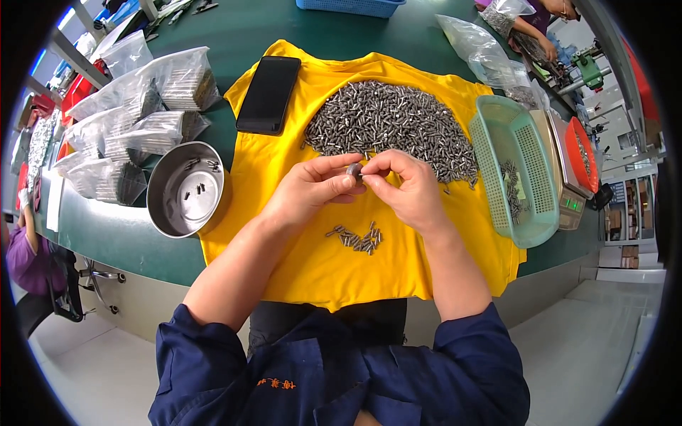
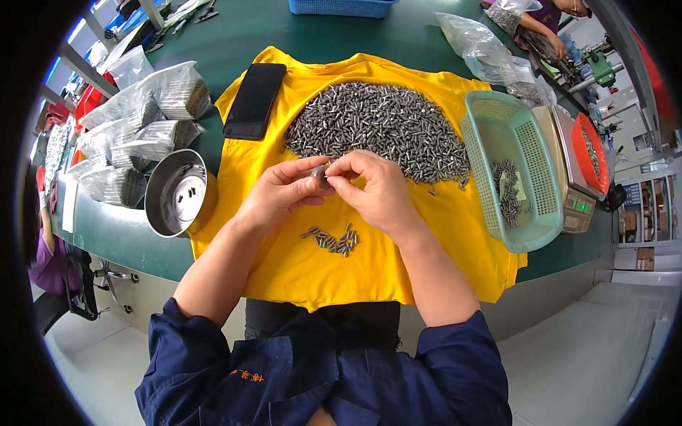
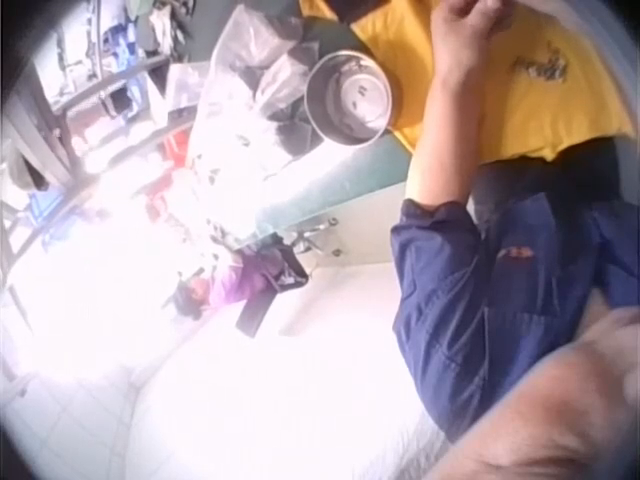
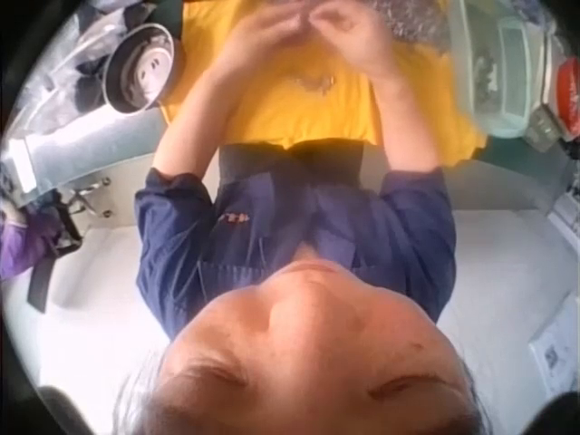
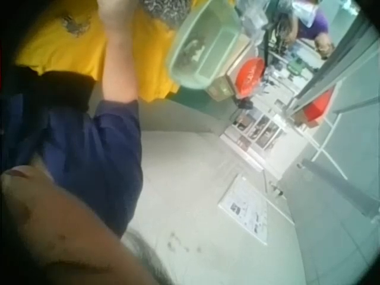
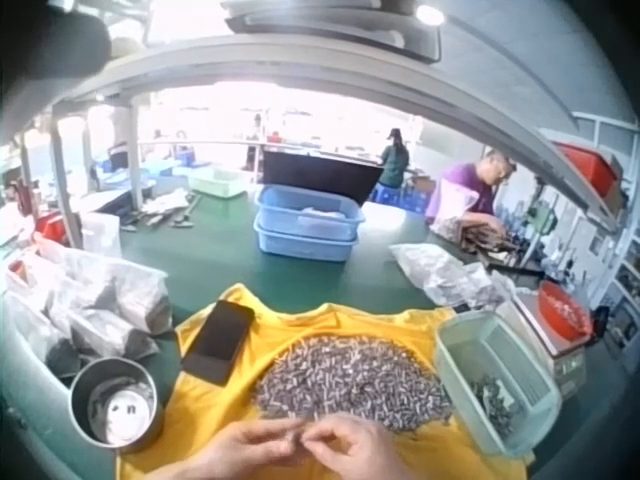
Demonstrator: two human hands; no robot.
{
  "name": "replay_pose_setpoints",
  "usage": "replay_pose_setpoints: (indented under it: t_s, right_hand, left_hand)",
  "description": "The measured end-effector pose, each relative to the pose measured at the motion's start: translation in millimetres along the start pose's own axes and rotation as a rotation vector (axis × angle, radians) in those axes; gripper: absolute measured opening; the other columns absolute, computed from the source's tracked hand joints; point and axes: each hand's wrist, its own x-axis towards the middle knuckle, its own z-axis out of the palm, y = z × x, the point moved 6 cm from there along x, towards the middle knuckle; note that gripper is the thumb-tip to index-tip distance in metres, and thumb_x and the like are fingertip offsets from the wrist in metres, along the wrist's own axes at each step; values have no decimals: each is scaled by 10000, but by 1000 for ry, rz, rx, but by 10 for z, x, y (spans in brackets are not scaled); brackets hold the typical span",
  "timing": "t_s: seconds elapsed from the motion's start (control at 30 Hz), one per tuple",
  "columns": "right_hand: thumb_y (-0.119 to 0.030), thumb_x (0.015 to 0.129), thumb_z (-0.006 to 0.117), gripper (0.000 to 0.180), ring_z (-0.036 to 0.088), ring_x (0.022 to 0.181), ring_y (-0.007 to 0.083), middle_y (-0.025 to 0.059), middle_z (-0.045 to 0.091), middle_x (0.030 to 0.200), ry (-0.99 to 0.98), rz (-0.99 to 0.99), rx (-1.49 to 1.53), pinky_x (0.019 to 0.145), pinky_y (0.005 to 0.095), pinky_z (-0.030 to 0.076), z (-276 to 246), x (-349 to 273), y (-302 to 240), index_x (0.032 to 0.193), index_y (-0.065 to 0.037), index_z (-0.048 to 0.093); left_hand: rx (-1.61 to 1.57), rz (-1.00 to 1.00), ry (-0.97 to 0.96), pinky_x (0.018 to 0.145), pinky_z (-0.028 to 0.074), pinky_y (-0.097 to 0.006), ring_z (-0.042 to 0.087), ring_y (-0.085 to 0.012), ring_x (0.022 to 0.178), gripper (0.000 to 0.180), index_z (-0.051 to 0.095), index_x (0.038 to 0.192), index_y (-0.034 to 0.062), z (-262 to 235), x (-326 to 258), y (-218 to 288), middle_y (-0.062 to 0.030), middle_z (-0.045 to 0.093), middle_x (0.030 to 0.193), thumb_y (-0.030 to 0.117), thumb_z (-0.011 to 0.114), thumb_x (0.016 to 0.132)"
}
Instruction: The person tests small metal pins by repeatedly picking them from a pile and inserting them one by one into a circular metal component by hand.
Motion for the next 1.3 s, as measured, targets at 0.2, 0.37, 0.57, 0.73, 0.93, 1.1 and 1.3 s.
replay_pose_setpoints:
  t_s: [0.2,0.37,0.57,0.73,0.93,1.1,1.3]
  right_hand:
    - [-16,728,633,59,603,684,213,88,612,753,20,-57,-97,626,301,483,18,-11,-93,775,-11,597]
    - [-28,723,629,54,595,700,248,99,608,745,32,-79,-158,623,329,478,27,-26,-98,760,-20,590]
    - [-22,723,622,53,586,693,260,92,597,719,49,-83,-207,624,340,471,54,-54,-126,754,-27,580]
    - [-11,720,622,60,582,676,258,93,594,716,120,-204,-269,616,342,470,54,-70,-163,759,-25,577]
    - [-37,741,636,93,609,675,198,77,629,747,18,-84,-135,627,299,481,8,-53,-74,831,-23,619]
    - [-4,748,641,123,549,694,46,-5,604,736,-169,299,130,652,202,449,-41,-47,170,861,-21,596]
    - [-14,747,648,209,482,662,34,-25,536,721,-277,359,258,634,192,423,-147,-11,386,929,-38,548]
  left_hand:
    - [-44,61,-10,762,492,-252,605,-130,864,358,526,1159,3,-67,41,-40,-58,616,984,86,629,826]
    - [43,93,7,753,494,-251,600,-121,832,329,554,1119,-4,-86,60,-44,-58,618,942,78,643,813]
    - [76,70,100,750,494,-247,597,-117,812,328,559,1107,-11,-46,33,-23,-48,623,890,72,653,805]
    - [-66,58,84,758,505,-272,607,-140,809,326,571,1104,10,-29,18,-37,-58,620,934,65,655,794]
    - [33,69,71,757,489,-244,605,-127,824,329,566,1092,-15,-54,28,-14,-65,636,907,52,667,787]
    - [112,5,0,778,479,-228,599,-108,835,333,566,1087,-18,47,21,-39,-47,631,901,52,675,780]
    - [150,7,-151,795,474,-228,580,-89,881,335,556,1087,-13,122,-12,-183,-33,613,959,29,674,776]
